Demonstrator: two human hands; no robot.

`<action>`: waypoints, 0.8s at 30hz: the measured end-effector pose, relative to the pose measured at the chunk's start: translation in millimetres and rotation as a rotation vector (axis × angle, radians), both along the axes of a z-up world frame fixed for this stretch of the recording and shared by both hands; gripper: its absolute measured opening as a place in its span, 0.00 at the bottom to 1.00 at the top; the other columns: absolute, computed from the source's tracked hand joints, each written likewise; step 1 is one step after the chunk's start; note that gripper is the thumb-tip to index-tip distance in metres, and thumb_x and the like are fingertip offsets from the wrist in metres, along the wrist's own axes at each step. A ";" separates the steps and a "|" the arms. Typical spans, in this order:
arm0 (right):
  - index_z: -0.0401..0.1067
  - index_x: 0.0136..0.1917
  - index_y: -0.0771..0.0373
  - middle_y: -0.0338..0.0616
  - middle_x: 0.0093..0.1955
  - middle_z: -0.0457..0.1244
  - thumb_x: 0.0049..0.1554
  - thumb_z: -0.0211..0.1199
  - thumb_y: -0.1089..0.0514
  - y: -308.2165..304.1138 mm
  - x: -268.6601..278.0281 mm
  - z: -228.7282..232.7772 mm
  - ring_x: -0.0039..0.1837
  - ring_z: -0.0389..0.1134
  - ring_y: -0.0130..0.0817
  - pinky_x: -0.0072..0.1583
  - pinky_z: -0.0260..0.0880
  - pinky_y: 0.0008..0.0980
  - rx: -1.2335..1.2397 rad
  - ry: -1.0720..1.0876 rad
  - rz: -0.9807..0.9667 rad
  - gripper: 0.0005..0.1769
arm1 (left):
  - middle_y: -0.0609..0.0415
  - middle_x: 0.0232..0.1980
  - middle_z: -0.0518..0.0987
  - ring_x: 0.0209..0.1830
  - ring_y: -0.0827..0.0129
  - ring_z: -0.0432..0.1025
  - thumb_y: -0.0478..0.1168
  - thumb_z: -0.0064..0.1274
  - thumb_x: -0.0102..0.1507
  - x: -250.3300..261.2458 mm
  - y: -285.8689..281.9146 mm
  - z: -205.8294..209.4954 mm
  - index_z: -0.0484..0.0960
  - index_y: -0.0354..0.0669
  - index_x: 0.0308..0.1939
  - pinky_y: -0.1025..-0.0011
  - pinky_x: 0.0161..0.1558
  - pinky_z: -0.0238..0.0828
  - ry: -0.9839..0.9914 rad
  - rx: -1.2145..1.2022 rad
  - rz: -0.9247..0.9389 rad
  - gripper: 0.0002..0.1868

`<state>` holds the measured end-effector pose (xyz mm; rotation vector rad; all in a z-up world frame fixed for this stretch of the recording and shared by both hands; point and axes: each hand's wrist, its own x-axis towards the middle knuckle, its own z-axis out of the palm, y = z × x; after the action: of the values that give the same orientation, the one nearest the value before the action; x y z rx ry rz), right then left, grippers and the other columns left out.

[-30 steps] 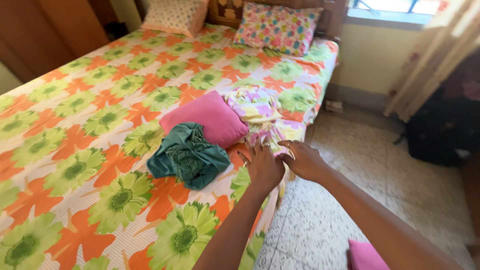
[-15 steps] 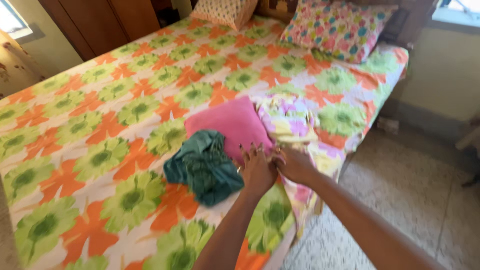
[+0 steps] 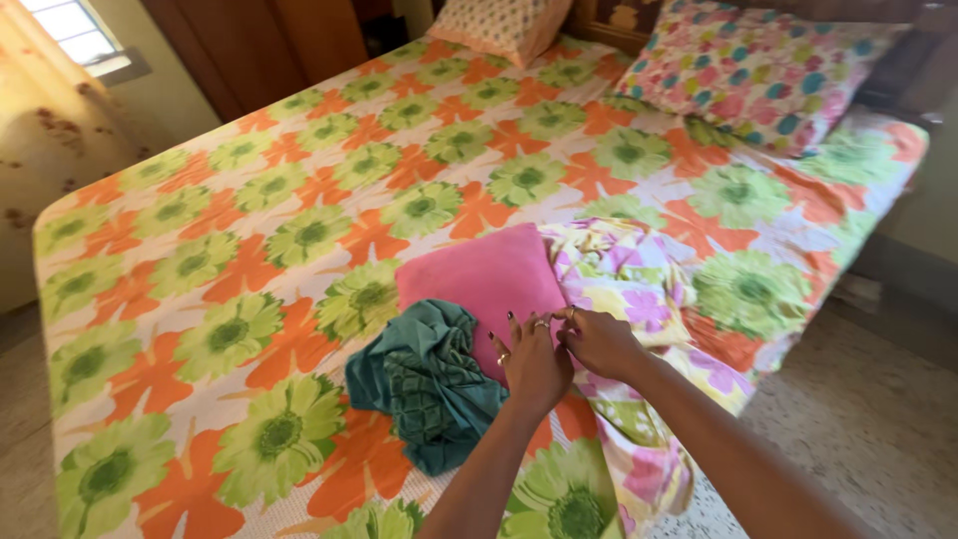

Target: The person removes covers from two pillows and replaces them with new covers by hand on a bed.

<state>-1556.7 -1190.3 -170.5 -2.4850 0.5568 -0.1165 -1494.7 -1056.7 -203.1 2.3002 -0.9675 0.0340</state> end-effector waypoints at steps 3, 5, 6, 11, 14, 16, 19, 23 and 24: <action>0.72 0.65 0.49 0.42 0.56 0.72 0.55 0.59 0.45 -3.7 25.8 -13.4 0.58 0.72 0.48 0.59 0.70 0.47 -0.002 -0.067 0.092 0.25 | 0.40 0.72 0.67 0.80 0.36 0.47 0.41 0.51 0.63 15.9 -3.4 -16.0 0.71 0.40 0.66 0.29 0.73 0.32 0.015 0.001 0.079 0.27; 0.72 0.65 0.49 0.41 0.58 0.72 0.56 0.58 0.46 -7.9 52.2 -20.1 0.59 0.73 0.46 0.59 0.70 0.46 -0.026 -0.017 0.154 0.24 | 0.38 0.73 0.65 0.79 0.35 0.46 0.40 0.52 0.61 25.6 -5.7 -28.1 0.68 0.37 0.68 0.30 0.72 0.32 0.012 -0.006 0.134 0.31; 0.73 0.65 0.49 0.40 0.58 0.71 0.56 0.57 0.46 -8.9 64.4 -23.3 0.59 0.73 0.45 0.60 0.70 0.46 -0.039 0.008 0.187 0.24 | 0.37 0.73 0.64 0.79 0.34 0.45 0.40 0.53 0.60 28.7 -5.7 -33.6 0.67 0.36 0.69 0.30 0.71 0.32 0.010 -0.009 0.164 0.33; 0.73 0.66 0.47 0.41 0.62 0.69 0.56 0.58 0.45 -10.8 117.2 -29.2 0.63 0.70 0.44 0.62 0.68 0.49 -0.100 0.049 0.326 0.24 | 0.39 0.74 0.64 0.79 0.38 0.45 0.42 0.54 0.60 51.5 -8.4 -41.7 0.65 0.38 0.70 0.34 0.73 0.33 0.044 0.103 0.331 0.34; 0.72 0.66 0.47 0.39 0.64 0.68 0.56 0.59 0.46 -13.8 141.2 -31.4 0.66 0.68 0.43 0.65 0.64 0.53 -0.141 0.072 0.429 0.25 | 0.39 0.74 0.63 0.80 0.38 0.44 0.42 0.54 0.61 67.5 -8.8 -44.7 0.63 0.38 0.71 0.35 0.73 0.33 0.057 0.125 0.430 0.35; 0.71 0.67 0.47 0.39 0.65 0.67 0.57 0.59 0.46 -12.7 153.4 -35.1 0.68 0.67 0.42 0.67 0.62 0.55 -0.149 0.118 0.475 0.25 | 0.40 0.75 0.61 0.80 0.39 0.43 0.42 0.54 0.61 71.0 -4.7 -49.6 0.62 0.37 0.71 0.36 0.74 0.32 0.087 0.170 0.483 0.35; 0.70 0.69 0.45 0.39 0.66 0.66 0.57 0.59 0.46 -7.7 171.8 -42.8 0.70 0.65 0.41 0.69 0.58 0.59 -0.161 0.187 0.517 0.26 | 0.40 0.76 0.59 0.81 0.40 0.42 0.42 0.54 0.60 72.7 3.7 -57.7 0.62 0.37 0.71 0.37 0.75 0.32 0.139 0.228 0.559 0.36; 0.69 0.68 0.45 0.39 0.68 0.64 0.57 0.60 0.45 2.2 189.8 -60.9 0.73 0.61 0.43 0.70 0.55 0.63 -0.184 0.185 0.597 0.26 | 0.40 0.76 0.58 0.81 0.41 0.42 0.41 0.53 0.60 80.8 7.6 -72.3 0.60 0.37 0.72 0.36 0.73 0.32 0.156 0.253 0.664 0.37; 0.68 0.69 0.45 0.39 0.68 0.63 0.57 0.60 0.44 5.2 193.8 -65.9 0.73 0.60 0.43 0.70 0.55 0.64 -0.188 0.190 0.618 0.26 | 0.40 0.76 0.58 0.81 0.40 0.41 0.41 0.53 0.61 84.2 8.4 -76.0 0.60 0.36 0.72 0.36 0.73 0.32 0.158 0.272 0.683 0.37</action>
<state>-1362.9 -1185.1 -236.5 -2.7485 -0.1755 0.3246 -1410.6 -1048.4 -279.1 2.7317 -0.0770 0.0045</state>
